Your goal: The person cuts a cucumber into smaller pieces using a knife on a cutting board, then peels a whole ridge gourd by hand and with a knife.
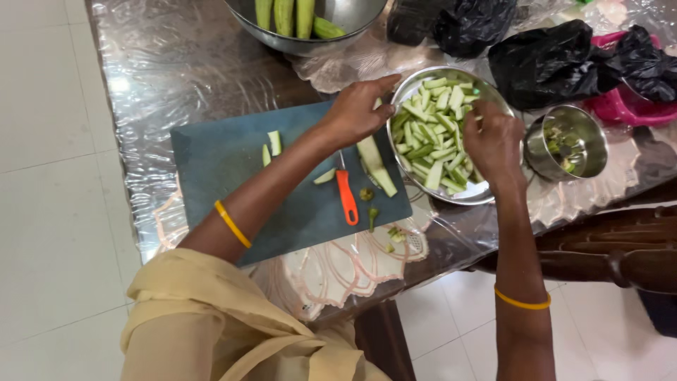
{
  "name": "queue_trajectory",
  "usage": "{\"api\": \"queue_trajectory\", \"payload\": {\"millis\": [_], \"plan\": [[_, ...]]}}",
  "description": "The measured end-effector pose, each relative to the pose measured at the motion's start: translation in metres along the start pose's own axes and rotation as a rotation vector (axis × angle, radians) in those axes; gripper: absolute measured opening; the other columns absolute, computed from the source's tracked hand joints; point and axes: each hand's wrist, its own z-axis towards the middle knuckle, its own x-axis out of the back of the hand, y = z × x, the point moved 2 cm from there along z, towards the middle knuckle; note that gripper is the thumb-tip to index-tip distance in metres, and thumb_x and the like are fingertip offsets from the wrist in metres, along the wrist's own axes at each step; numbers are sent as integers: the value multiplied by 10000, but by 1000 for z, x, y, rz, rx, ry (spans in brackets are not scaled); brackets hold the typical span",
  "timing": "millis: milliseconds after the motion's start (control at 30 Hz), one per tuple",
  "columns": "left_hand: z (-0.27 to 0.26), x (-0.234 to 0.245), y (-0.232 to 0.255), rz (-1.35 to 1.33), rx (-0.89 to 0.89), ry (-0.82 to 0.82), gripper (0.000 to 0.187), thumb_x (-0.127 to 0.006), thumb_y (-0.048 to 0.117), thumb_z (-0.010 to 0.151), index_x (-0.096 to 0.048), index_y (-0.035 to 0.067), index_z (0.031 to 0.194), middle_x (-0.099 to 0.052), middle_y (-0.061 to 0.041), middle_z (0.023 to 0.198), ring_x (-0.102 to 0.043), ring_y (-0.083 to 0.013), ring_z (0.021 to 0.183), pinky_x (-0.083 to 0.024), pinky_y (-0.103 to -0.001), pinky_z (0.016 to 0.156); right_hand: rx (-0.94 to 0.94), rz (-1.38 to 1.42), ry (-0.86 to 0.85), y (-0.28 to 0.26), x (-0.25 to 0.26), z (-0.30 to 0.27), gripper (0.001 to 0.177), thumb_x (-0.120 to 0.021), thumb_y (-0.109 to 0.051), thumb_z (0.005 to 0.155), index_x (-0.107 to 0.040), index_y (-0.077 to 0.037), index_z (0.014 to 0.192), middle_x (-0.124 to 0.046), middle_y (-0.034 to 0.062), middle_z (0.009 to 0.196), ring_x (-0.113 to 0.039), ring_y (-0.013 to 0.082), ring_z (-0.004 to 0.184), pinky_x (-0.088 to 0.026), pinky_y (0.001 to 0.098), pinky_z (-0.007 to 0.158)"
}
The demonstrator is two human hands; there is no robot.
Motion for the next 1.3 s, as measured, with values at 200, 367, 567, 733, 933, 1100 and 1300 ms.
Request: {"api": "queue_trajectory", "payload": {"millis": [200,367,567,733,933,1100,1300], "plan": [[-38,33,-21,-462,160,73,507,-660,-9,899,-582,-25,1400,-764,-206,1152,-785,-214,996,-669,-308,807,42,474,-299,-110,-6,-23,212,-654,-85,962,-721,50,1112,-745,234,889,-719,298,708,-568,415,650],[-102,96,-30,-33,274,217,361,-710,61,894,-689,4,1250,-783,-162,1010,-781,-239,845,-609,-360,754,428,448,-329,-191,-34,-33,185,-731,-138,913,-721,36,974,-712,238,929,-678,396,723,-544,459,649],[-174,137,-56,142,423,331,330,-724,89,866,-713,17,1187,-779,-153,958,-770,-295,841,-582,-401,794,688,64,-542,-217,-89,-41,104,-651,24,739,-597,-9,822,-612,197,860,-662,375,729,-551,473,672],[-190,128,-63,142,403,353,332,-739,74,837,-719,23,1164,-781,-154,936,-750,-339,887,-562,-427,814,490,149,-584,-218,-113,-21,160,-681,-87,771,-624,16,879,-651,243,877,-661,438,744,-536,526,675],[-191,115,-62,205,373,343,352,-728,47,838,-707,35,1190,-760,-167,1001,-734,-358,895,-559,-441,823,380,524,-294,-241,-137,13,321,-639,-134,840,-646,55,1099,-678,288,1007,-657,462,869,-514,542,791],[-195,117,-68,159,370,400,391,-681,-5,836,-697,62,1221,-765,-130,984,-747,-327,893,-572,-419,810,354,306,-400,-264,-165,13,242,-697,-224,887,-655,2,962,-666,282,911,-653,474,822,-503,563,743],[-197,119,-67,66,468,364,518,-660,-8,857,-616,97,1363,-773,-93,1000,-755,-274,801,-578,-404,801,379,314,-398,-254,-164,12,216,-680,-154,799,-639,12,931,-654,269,906,-643,468,803,-493,568,732]]}}
